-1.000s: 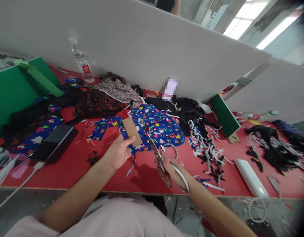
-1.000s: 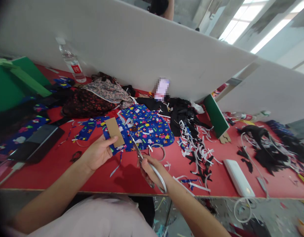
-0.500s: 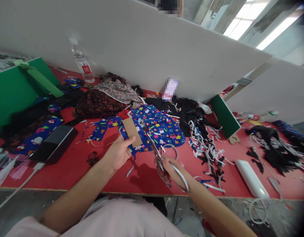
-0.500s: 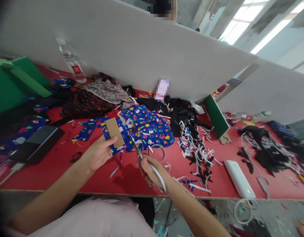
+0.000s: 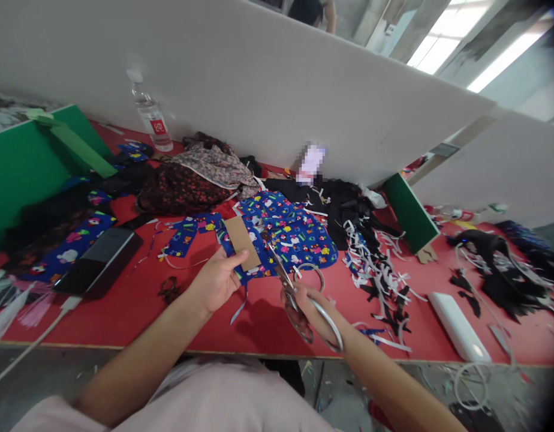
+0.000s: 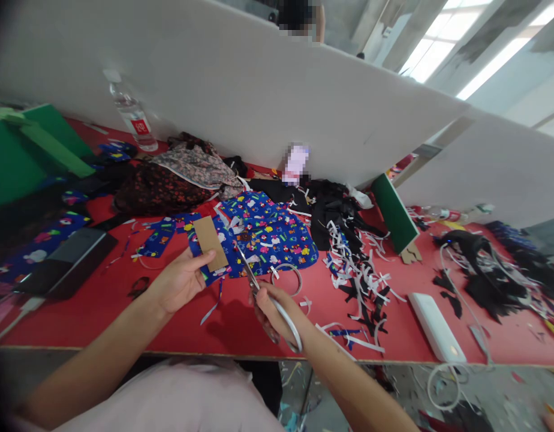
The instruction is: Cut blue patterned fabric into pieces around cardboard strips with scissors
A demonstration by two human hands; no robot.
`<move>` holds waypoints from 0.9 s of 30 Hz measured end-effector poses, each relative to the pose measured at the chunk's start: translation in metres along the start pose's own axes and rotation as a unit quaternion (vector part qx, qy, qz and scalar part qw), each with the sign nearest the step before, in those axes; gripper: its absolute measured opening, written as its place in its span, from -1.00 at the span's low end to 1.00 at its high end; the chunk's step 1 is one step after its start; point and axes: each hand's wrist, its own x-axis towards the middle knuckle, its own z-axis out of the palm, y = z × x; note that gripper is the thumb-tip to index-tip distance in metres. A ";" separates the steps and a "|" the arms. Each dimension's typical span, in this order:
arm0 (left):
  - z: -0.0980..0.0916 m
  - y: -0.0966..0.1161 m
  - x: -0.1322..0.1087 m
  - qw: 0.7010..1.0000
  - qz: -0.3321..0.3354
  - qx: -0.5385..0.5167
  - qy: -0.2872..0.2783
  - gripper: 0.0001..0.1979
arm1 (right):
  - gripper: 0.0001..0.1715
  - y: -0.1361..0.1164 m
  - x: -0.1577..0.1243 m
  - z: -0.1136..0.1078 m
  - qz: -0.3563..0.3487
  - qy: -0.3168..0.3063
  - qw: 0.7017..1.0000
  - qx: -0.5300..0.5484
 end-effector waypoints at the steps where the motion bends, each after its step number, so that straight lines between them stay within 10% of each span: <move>1: 0.000 0.000 0.000 1.000 0.000 0.000 -0.001 -0.68 | -0.40 0.001 0.000 0.000 -0.002 0.000 1.000 0.006; 27: 0.003 0.000 -0.005 1.000 -0.005 0.015 0.000 -0.57 | -0.45 0.006 0.003 -0.003 -0.028 0.009 0.999 -0.043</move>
